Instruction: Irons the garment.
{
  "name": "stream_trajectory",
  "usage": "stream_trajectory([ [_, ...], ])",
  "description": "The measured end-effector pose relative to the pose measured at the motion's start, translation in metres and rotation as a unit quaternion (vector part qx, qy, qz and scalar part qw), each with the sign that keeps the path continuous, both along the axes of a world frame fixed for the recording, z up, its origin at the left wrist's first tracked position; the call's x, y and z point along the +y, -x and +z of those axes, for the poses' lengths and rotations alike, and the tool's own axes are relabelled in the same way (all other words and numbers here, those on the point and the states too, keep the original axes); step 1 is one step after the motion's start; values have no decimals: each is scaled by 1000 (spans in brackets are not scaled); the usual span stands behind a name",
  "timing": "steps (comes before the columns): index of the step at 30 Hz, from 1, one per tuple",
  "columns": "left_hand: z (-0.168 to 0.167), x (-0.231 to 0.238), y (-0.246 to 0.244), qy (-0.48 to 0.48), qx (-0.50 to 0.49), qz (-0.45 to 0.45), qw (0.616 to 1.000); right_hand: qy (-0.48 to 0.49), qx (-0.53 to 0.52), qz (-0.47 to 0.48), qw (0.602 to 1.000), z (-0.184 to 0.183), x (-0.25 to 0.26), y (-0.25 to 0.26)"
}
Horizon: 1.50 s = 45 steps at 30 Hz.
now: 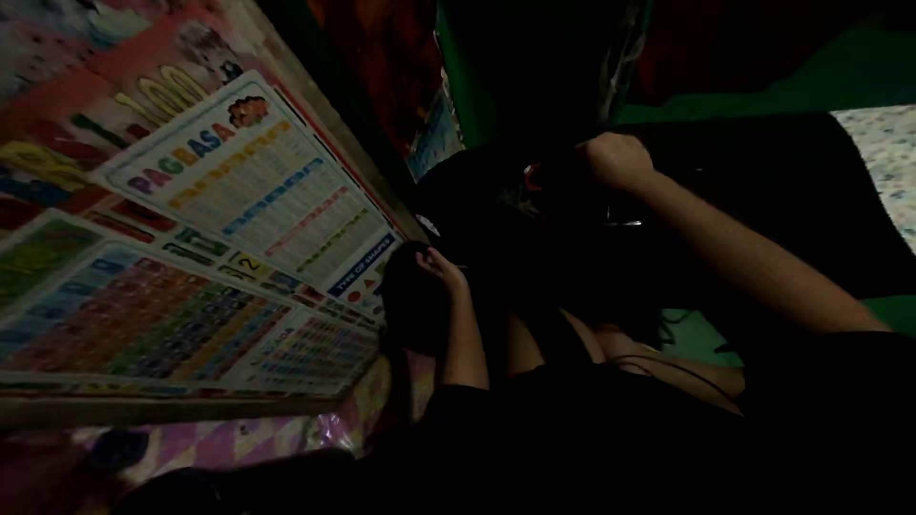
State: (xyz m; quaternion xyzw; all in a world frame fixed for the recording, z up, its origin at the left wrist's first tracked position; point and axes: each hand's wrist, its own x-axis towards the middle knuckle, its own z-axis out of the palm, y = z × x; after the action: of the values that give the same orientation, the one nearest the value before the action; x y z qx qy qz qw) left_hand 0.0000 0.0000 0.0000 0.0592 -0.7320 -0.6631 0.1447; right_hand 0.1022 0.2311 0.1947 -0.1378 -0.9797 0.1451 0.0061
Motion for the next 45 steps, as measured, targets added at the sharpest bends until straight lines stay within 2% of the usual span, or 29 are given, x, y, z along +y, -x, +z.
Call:
stream_trajectory([
  [3, -18, 8, -5, 3, -82, -39, 996, -30, 30, 152, 987, -13, 9, 18],
  [5, -34, 5, 0, 4, -76, -29, 997, -32, 20, 127, 991, -9, -3, 30],
  [9, -33, -5, -4, 37, -27, -42, 998, -5, 8, -28, 1000, 5, -41, 58],
  [11, -32, -9, -8, 47, -10, -58, 997, 7, 22, -2, 1000, 6, -49, 69],
  [15, -41, -12, -10, 42, 42, -77, 995, -14, 5, 136, 991, 2, -51, 97],
  [17, -45, -12, -10, 48, 56, -75, 994, -11, 3, 136, 991, 4, -60, 110],
  [22, -44, -7, -11, 59, 80, -81, 992, 3, -4, 43, 999, 7, -86, 148],
  [25, -48, -13, -11, 72, 88, -95, 989, -6, -9, 99, 995, 6, -88, 162],
  [28, -51, -17, -9, 65, 110, -108, 986, -15, -15, 129, 991, 6, -78, 177],
  [32, -47, -24, 1, 92, 136, -129, 978, 26, 2, 18, 999, 11, -56, 191],
  [35, -45, -31, 0, 88, 134, -136, 978, 15, 30, -37, 999, 6, -20, 191],
  [37, -45, -34, 0, 93, 142, -138, 976, 3, 52, -66, 996, 0, 13, 185],
  [40, -40, -37, 4, 94, 173, -142, 970, 8, 29, -143, 989, 12, 47, 158],
  [43, -11, -40, 15, 110, 71, -153, 979, 16, 7, -219, 975, 20, 78, 136],
  [45, 15, -28, 24, 78, -2, -140, 987, 6, 0, -217, 976, 15, 100, 124],
])
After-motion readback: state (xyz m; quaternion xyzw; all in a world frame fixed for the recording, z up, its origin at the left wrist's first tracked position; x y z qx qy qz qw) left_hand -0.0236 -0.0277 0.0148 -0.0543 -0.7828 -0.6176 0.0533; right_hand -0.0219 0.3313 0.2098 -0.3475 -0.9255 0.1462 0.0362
